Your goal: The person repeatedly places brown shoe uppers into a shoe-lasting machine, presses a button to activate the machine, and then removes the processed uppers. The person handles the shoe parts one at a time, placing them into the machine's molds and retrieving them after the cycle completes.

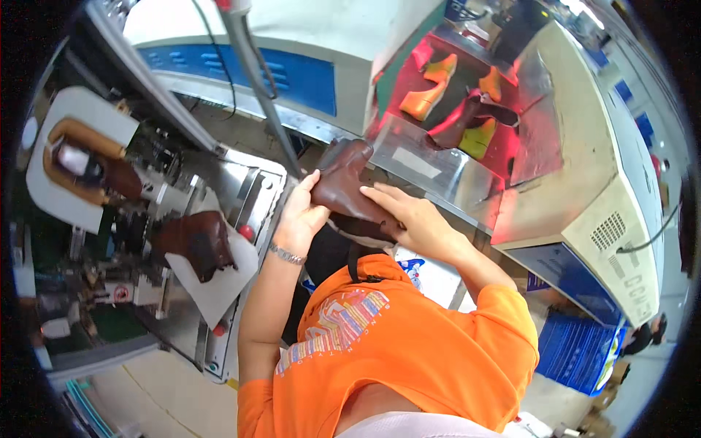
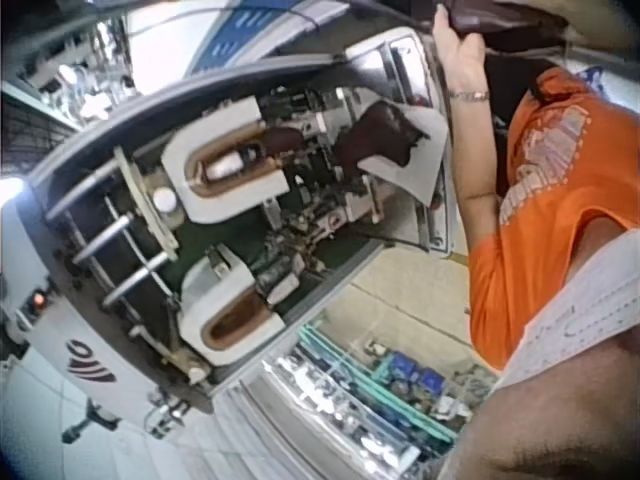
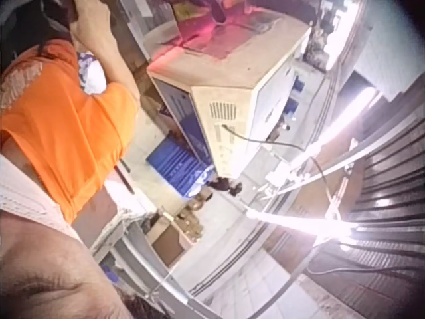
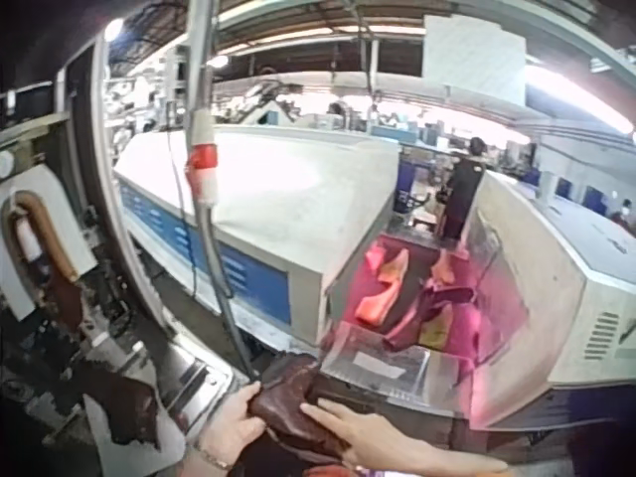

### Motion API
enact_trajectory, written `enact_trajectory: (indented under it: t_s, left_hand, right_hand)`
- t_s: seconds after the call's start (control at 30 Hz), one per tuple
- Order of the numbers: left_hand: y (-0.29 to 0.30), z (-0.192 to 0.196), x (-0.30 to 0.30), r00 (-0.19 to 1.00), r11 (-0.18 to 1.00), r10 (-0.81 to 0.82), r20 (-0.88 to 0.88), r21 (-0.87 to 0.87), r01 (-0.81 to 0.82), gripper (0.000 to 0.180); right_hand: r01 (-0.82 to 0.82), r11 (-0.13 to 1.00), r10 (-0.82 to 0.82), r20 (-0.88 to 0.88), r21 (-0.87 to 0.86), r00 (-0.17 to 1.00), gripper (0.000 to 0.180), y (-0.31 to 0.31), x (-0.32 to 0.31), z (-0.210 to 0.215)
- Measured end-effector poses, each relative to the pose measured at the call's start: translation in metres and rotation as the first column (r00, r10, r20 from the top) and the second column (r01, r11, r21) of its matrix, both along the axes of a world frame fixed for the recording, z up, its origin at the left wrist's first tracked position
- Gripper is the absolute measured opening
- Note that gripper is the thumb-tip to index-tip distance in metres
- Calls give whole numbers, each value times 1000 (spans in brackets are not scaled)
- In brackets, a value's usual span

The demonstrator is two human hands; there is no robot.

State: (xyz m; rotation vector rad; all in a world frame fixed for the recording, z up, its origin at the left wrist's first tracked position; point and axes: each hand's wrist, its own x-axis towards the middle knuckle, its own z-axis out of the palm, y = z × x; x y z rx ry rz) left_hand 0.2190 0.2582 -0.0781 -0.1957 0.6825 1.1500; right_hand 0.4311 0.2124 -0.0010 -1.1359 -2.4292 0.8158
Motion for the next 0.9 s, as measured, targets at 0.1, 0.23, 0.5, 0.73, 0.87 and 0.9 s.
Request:
enact_trajectory:
  t_s: [0.1, 0.23, 0.5, 0.73, 0.87, 0.9]
  left_hand:
    - [29, -31, 21, 981, 995, -15, 192, -91, 33, 28]
    - [13, -19, 34, 905, 900, -424, 34, 130, 416, 36]
    - [-3, -59, -26, 955, 960, -278, -103, -71, 272, 31]
    - [-36, -72, -46, 974, 989, -148, -169, -53, 141, 30]
    - [-55, -73, -48, 972, 976, -218, -87, -12, 218, 29]
    - [-59, -72, -52, 965, 977, -213, -155, -1, 215, 29]
  right_hand:
    - [271, 951, -233, -231, 149, 945, 29, 20, 17, -13]
    - [419, 908, -404, -234, 13, 884, 21, 83, 65, -20]
    - [689, 625, -637, -269, 368, 722, 23, 241, 139, -39]
    - [694, 712, -702, -138, -106, 699, 56, 375, 132, -252]
    - [722, 602, -798, -226, -342, 558, 58, 391, 160, -384]
    - [643, 577, -813, -281, -503, 510, 67, 388, 163, -393]
